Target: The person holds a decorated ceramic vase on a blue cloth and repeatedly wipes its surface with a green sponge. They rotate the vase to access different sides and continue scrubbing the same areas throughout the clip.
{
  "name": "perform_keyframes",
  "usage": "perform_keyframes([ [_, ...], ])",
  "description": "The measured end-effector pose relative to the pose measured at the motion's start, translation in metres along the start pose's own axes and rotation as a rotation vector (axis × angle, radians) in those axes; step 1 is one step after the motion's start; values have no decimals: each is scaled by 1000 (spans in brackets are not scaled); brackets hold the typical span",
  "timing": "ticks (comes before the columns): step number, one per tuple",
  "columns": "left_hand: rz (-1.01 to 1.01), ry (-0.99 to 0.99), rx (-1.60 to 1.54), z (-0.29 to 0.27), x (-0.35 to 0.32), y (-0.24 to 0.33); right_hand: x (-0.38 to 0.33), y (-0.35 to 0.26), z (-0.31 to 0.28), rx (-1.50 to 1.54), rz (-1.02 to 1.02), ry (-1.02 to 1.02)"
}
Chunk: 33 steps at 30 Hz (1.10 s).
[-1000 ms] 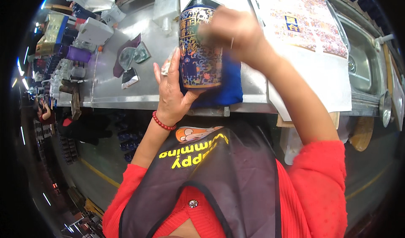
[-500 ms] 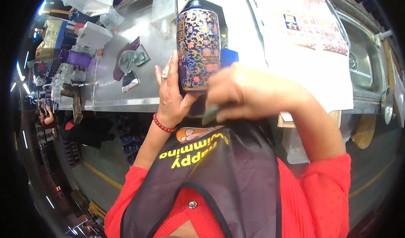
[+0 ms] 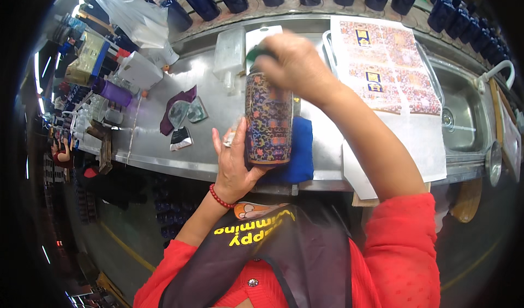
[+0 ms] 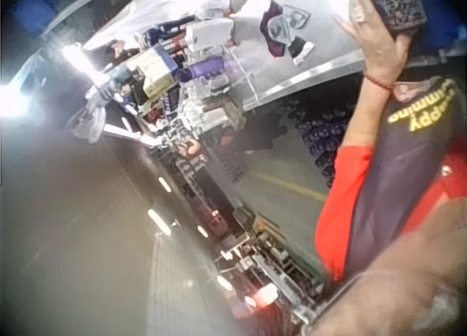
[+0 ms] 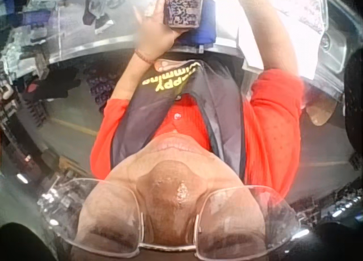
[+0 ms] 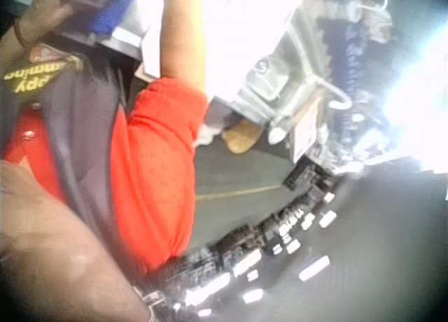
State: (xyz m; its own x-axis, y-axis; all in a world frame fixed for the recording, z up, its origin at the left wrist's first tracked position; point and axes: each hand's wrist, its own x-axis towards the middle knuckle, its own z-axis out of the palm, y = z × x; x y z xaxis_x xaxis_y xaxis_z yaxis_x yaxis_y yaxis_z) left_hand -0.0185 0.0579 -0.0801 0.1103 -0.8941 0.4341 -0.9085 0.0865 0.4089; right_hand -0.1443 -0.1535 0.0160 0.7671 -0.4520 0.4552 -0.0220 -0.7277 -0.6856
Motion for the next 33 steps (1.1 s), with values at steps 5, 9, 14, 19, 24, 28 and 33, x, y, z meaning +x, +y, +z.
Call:
perform_keyframes([
  [5, -26, -27, -113, 7, -5, -9, -39, -23, 10, -246, -522, -224],
  [9, -46, -60, -158, 7, -5, -13, -16, -12, -15, 98, -47, -445],
  [14, -34, -37, -88, 2, -5, -8, 14, 10, -14, -248, -177, 26],
  [19, 5, -27, -226, -9, 11, -12, 2, 24, -14, -275, -132, 322],
  [24, 96, 15, -299, -19, 64, -32, -46, 22, 0, -265, -77, 290],
  [28, 206, -1, -236, -21, 90, -31, -68, 20, 16, -252, -22, 102],
  [33, 227, -7, -203, -23, 97, -27, -69, 20, 20, -350, -34, 147],
])
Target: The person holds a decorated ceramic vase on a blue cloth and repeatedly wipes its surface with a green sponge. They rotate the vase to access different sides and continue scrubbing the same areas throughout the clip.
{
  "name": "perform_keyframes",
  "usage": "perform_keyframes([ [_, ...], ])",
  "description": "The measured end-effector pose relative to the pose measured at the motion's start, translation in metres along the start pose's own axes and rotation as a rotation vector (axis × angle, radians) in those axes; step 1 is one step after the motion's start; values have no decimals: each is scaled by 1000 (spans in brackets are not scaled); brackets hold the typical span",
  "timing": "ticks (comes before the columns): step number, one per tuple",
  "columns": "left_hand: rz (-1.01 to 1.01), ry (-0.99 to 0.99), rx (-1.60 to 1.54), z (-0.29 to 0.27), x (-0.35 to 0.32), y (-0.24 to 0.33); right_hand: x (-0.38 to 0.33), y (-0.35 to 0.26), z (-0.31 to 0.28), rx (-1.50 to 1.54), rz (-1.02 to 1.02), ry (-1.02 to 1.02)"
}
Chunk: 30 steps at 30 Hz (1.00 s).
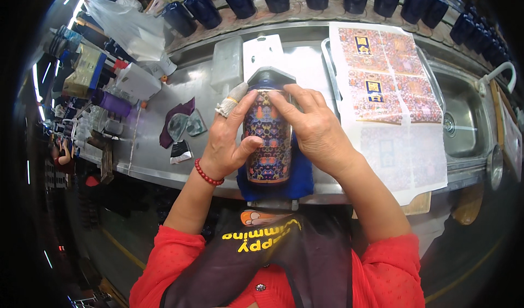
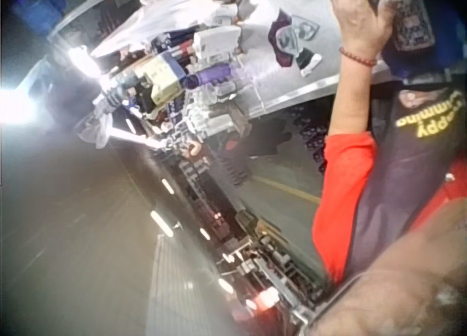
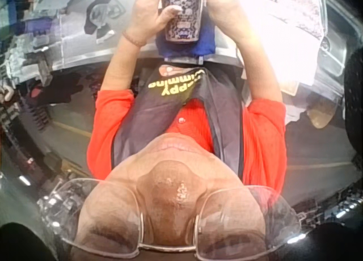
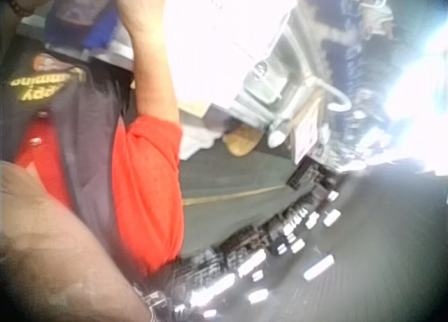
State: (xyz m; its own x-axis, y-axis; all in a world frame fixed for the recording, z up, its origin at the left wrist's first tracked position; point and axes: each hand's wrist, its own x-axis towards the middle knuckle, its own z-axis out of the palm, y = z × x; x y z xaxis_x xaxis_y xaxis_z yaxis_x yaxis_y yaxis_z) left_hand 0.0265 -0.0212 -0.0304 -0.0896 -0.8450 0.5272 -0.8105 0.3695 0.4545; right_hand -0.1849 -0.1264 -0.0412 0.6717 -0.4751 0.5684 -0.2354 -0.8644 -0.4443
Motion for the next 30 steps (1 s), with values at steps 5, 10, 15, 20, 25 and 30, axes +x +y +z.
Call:
perform_keyframes([
  [5, 0, 3, 23, 0, 1, -1, 6, -2, -1, -3, 0, 12],
  [10, 19, 8, 26, -1, 2, -2, 11, -3, -2, -12, -13, 18],
  [15, 21, 19, 24, -1, 3, -1, 13, -5, -3, -33, -12, 15],
  [20, -3, 32, -12, -1, 6, -1, 13, -6, -4, 2, 17, 20],
  [25, 40, -3, 68, -2, 13, -3, 12, -6, -5, 21, 18, 6],
  [30, 75, -32, 66, -4, 16, -5, 10, -6, -4, 11, 18, 4],
])
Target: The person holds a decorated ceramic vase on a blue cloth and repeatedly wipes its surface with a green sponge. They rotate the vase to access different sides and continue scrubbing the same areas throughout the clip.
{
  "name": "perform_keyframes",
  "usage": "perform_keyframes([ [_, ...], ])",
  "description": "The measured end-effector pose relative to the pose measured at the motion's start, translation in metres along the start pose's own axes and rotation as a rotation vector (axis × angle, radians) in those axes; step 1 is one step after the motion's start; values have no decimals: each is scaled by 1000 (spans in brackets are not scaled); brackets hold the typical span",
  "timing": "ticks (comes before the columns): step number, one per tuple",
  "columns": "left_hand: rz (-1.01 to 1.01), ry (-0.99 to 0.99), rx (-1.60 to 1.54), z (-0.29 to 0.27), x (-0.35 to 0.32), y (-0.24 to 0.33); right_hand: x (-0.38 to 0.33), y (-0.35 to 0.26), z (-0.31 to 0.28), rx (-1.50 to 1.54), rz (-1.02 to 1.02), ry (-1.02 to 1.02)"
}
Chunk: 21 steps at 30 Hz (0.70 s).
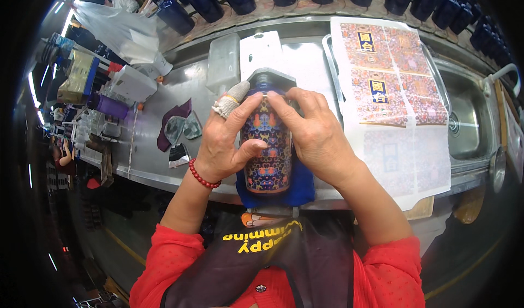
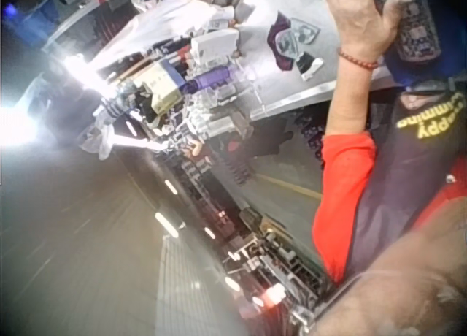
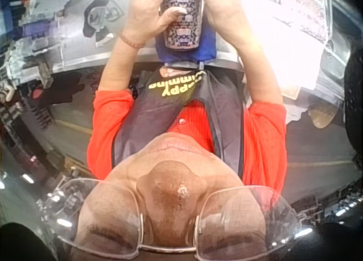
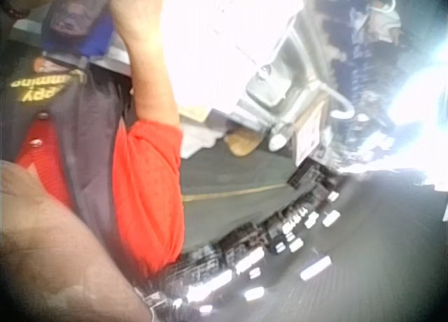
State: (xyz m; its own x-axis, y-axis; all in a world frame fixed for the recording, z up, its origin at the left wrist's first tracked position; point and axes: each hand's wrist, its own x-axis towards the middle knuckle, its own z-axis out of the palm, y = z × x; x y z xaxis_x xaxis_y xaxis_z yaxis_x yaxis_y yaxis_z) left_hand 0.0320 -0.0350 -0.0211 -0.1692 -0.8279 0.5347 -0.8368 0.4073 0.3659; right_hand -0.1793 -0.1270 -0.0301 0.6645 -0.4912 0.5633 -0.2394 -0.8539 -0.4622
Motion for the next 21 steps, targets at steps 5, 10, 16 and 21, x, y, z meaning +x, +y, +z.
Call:
perform_keyframes([
  [5, -86, 36, -103, -2, -5, 9, -6, 1, 2, 42, 48, 18],
  [10, -132, -64, -56, -5, -46, 35, -23, 1, 2, 108, 89, 38],
  [16, -166, -56, 90, 13, -100, 56, -69, -16, 0, 164, 38, -38],
  [21, -120, -21, 137, 14, -112, 63, -106, -42, 3, 153, -24, -68],
])
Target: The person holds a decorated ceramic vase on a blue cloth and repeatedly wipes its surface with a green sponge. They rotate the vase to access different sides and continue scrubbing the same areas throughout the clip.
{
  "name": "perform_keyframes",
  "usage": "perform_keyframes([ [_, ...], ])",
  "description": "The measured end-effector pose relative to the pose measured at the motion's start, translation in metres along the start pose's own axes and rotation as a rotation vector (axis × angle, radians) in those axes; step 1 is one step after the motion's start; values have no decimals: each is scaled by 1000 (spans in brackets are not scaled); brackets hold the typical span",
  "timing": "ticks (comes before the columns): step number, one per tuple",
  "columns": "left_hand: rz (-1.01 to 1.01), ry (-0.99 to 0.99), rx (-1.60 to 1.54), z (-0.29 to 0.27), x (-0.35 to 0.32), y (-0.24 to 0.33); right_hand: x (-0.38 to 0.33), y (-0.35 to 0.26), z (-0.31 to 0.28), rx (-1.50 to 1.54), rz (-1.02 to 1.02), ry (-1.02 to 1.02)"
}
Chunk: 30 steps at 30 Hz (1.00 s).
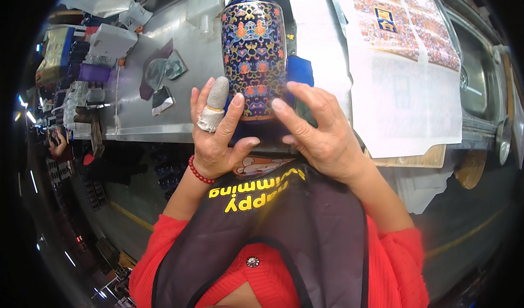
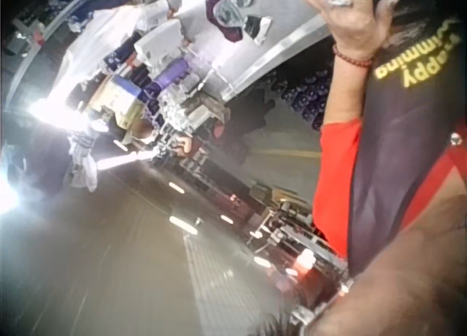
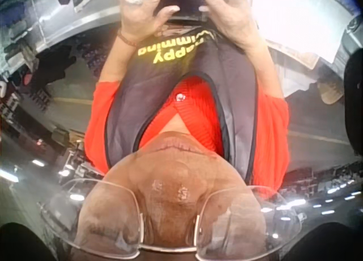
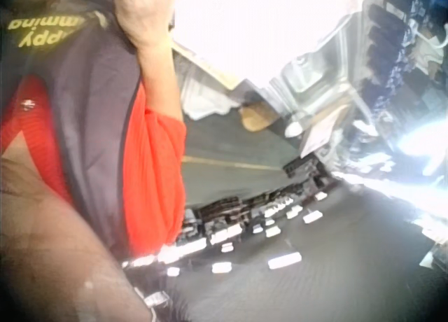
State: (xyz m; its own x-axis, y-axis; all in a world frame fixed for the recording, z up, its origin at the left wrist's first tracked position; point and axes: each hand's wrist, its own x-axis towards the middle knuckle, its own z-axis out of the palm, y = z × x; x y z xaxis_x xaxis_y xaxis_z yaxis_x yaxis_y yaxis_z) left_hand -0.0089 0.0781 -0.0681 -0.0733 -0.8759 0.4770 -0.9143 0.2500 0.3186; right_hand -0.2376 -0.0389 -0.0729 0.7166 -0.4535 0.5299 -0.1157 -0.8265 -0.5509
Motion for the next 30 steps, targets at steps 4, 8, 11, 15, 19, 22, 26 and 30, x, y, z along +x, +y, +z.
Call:
perform_keyframes([
  [4, 45, -12, 10, -3, 0, 1, -11, -10, 7, -52, 33, -2],
  [8, 102, -21, 20, -4, 1, 0, -14, -14, 12, -94, 41, -14],
  [11, 141, -29, 19, -6, 3, -2, -16, -15, 14, -95, 44, -3],
  [15, 146, -54, -37, -11, 5, -4, -16, -16, 15, -68, 75, 12],
  [19, 88, -45, -72, -11, 7, -4, -17, -15, 16, -70, 67, 21],
  [22, 146, -66, -7, -12, 9, -5, -17, -15, 17, -81, 58, 18],
  [26, 189, -74, -15, -11, 10, -7, -18, -14, 17, -82, 55, 16],
  [30, 55, 14, -252, -8, 6, -11, -18, -14, 18, -74, 74, 25],
])
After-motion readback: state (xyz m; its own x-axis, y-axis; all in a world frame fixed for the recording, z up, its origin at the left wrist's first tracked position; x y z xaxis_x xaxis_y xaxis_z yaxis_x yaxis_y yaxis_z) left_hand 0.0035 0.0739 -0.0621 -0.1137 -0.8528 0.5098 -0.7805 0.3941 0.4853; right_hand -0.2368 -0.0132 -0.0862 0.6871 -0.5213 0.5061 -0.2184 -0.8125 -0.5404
